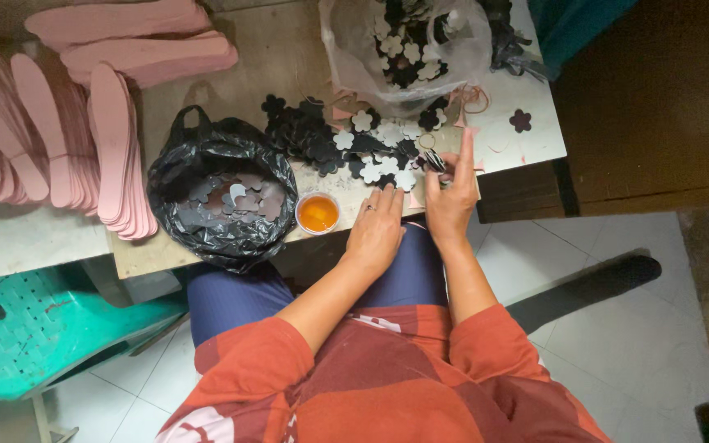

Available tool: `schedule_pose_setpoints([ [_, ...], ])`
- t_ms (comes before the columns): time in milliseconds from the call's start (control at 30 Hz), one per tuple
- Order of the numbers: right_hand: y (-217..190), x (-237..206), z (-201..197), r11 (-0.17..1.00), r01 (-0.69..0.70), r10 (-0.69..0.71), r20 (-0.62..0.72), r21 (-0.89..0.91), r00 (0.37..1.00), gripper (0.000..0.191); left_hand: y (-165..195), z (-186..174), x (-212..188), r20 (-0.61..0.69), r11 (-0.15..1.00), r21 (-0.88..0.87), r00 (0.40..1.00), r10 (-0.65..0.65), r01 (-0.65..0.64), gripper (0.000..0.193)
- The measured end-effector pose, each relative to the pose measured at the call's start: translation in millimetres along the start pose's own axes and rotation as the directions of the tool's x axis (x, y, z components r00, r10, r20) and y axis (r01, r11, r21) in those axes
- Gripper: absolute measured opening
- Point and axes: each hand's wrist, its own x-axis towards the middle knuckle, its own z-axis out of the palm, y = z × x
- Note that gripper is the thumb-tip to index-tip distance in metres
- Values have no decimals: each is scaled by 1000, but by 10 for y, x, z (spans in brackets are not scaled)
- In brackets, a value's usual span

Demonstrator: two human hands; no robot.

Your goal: The person sits at a table and repeatedly picks up small white and black flower-shaped craft pieces. They press the pieces together by hand, occasionally dipping fingers into a small container of orange liquid, and place the assembled pairs on the table.

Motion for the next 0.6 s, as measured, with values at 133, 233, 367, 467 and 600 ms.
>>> schedule_pose_setpoints([
  [133, 65, -29, -144, 879, 393, -341, 222, -268, 914, 95, -15, -41, -123, -133, 989, 75, 981, 138, -129, 75],
  [233, 145, -39, -229, 947, 210, -184, 125, -244, 975, 94, -49, -156, -448, 188, 976, -218, 982, 16, 26, 41],
  [367, 191, -92, -228, 999, -44, 44, 64, -2, 997, 79, -153, -332, -999, 152, 935, -335, 986, -69, 117, 25],
  [467, 134, -173, -125, 998, 43, -35, 155, -55, 987, 84, -223, -424, -1305, 319, 908, -282, 923, -216, 309, 30],
  [600, -5, -209, 42, 972, 202, -182, 155, -124, 971, 88, -338, -560, -1483, 291, 861, -371, 924, -249, 349, 20],
])
